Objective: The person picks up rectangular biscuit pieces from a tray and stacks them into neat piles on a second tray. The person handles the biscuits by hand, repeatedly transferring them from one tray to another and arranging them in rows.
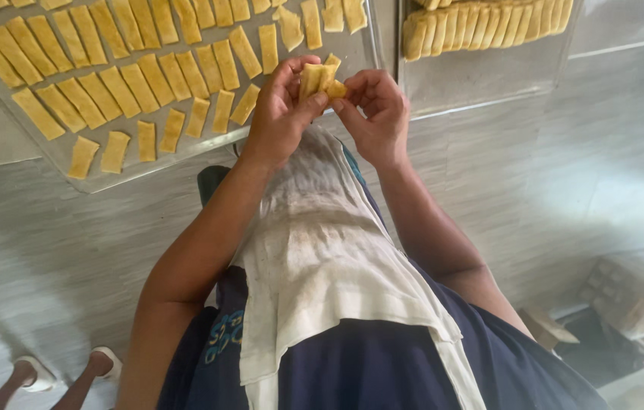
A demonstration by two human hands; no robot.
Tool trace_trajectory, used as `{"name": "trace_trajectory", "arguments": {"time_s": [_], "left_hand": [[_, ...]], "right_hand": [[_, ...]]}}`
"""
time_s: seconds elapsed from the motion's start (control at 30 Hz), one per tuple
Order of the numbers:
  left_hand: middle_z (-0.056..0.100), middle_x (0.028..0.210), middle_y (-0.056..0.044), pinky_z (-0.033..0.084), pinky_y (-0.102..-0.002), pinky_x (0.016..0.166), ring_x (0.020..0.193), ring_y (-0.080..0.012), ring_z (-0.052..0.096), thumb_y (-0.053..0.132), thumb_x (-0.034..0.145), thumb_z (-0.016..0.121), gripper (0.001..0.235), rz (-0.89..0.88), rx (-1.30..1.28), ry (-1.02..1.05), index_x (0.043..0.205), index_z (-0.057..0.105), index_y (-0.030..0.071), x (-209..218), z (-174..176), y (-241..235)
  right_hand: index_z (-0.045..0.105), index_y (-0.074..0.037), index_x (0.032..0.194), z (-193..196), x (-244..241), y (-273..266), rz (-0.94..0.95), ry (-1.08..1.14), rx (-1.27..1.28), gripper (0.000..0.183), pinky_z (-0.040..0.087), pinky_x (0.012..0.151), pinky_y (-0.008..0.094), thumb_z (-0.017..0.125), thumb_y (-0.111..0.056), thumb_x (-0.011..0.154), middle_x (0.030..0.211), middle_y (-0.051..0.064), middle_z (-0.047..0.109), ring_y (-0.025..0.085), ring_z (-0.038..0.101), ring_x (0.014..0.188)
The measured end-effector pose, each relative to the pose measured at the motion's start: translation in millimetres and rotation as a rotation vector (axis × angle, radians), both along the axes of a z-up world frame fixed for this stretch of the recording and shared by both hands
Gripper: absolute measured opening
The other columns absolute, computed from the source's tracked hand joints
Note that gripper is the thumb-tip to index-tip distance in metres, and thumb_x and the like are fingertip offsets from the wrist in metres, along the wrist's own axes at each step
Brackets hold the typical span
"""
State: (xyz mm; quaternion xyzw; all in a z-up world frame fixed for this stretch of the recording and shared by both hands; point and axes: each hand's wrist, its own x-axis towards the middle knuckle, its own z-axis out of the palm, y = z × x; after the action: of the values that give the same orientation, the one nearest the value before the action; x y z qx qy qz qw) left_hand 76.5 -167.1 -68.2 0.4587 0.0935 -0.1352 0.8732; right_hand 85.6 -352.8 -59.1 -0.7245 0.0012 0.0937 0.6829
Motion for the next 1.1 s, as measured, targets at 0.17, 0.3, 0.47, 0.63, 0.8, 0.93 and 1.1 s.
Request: {"name": "trace_trajectory", "arguments": {"time_s": [0.17, 0.3, 0.47, 0.63, 0.8, 0.93, 1.1], "left_hand": [[0.067, 0.117, -0.008, 0.060, -0.030, 0.094, 0.103, -0.0135, 0.066, 0.005, 0.104, 0.066, 0.037, -0.029, 0.078, -0.014, 0.139, 0.054, 0.001, -13, -2, 31], [0.066, 0.121, -0.008, 0.059, -0.030, 0.093, 0.102, -0.0135, 0.067, 0.005, 0.106, 0.065, 0.038, -0.088, 0.136, -0.048, 0.142, 0.053, -0.001, -17, -6, 36], [0.068, 0.120, -0.008, 0.062, -0.027, 0.084, 0.096, -0.0122, 0.070, 0.008, 0.106, 0.059, 0.043, -0.118, 0.209, -0.006, 0.147, 0.048, -0.001, -3, -12, 3], [0.072, 0.109, -0.008, 0.062, -0.025, 0.077, 0.089, -0.0116, 0.072, 0.012, 0.107, 0.061, 0.040, -0.203, 0.322, 0.002, 0.143, 0.053, -0.002, 7, -11, -30], [0.072, 0.110, -0.007, 0.061, -0.025, 0.082, 0.094, -0.0121, 0.072, 0.018, 0.109, 0.057, 0.038, -0.140, 0.326, 0.066, 0.141, 0.059, -0.003, -3, -9, -29], [0.073, 0.116, -0.004, 0.064, -0.024, 0.086, 0.100, -0.0114, 0.075, 0.026, 0.109, 0.049, 0.042, -0.061, 0.155, 0.172, 0.141, 0.056, 0.000, 2, -13, -42], [0.075, 0.112, -0.010, 0.064, -0.027, 0.082, 0.096, -0.0151, 0.074, 0.018, 0.107, 0.057, 0.039, -0.038, 0.145, 0.182, 0.139, 0.058, -0.003, 15, -21, -72]], "right_hand": [[0.068, -0.001, 0.109, 0, 8, -11, 0.023, -0.159, -0.434, 0.022, 0.059, 0.078, 0.026, 0.078, 0.005, 0.090, 0.097, 0.004, 0.074, 0.010, 0.072, 0.088], [0.069, -0.001, 0.104, -8, 36, 3, 0.005, -0.243, -0.666, 0.018, 0.058, 0.067, 0.027, 0.079, -0.002, 0.089, 0.092, 0.006, 0.074, 0.010, 0.073, 0.077], [0.070, 0.000, 0.117, 6, 37, -6, 0.122, -0.222, -0.558, 0.022, 0.059, 0.073, 0.029, 0.076, -0.002, 0.096, 0.098, 0.009, 0.076, 0.015, 0.072, 0.082], [0.066, -0.002, 0.125, 19, 35, -29, 0.237, -0.081, -0.366, 0.031, 0.061, 0.077, 0.028, 0.074, -0.002, 0.095, 0.103, 0.008, 0.078, 0.014, 0.076, 0.091], [0.069, 0.000, 0.120, 2, 65, -29, 0.236, -0.212, -0.665, 0.032, 0.055, 0.067, 0.030, 0.082, -0.003, 0.092, 0.087, 0.009, 0.073, 0.015, 0.069, 0.074], [0.069, 0.000, 0.119, 5, 68, -45, 0.328, -0.301, -0.483, 0.030, 0.055, 0.066, 0.030, 0.080, 0.000, 0.091, 0.098, 0.009, 0.072, 0.014, 0.067, 0.078], [0.069, -0.002, 0.102, 9, 66, -68, 0.338, -0.245, -0.389, 0.019, 0.055, 0.071, 0.030, 0.083, -0.001, 0.088, 0.094, 0.006, 0.072, 0.014, 0.067, 0.079]]}}
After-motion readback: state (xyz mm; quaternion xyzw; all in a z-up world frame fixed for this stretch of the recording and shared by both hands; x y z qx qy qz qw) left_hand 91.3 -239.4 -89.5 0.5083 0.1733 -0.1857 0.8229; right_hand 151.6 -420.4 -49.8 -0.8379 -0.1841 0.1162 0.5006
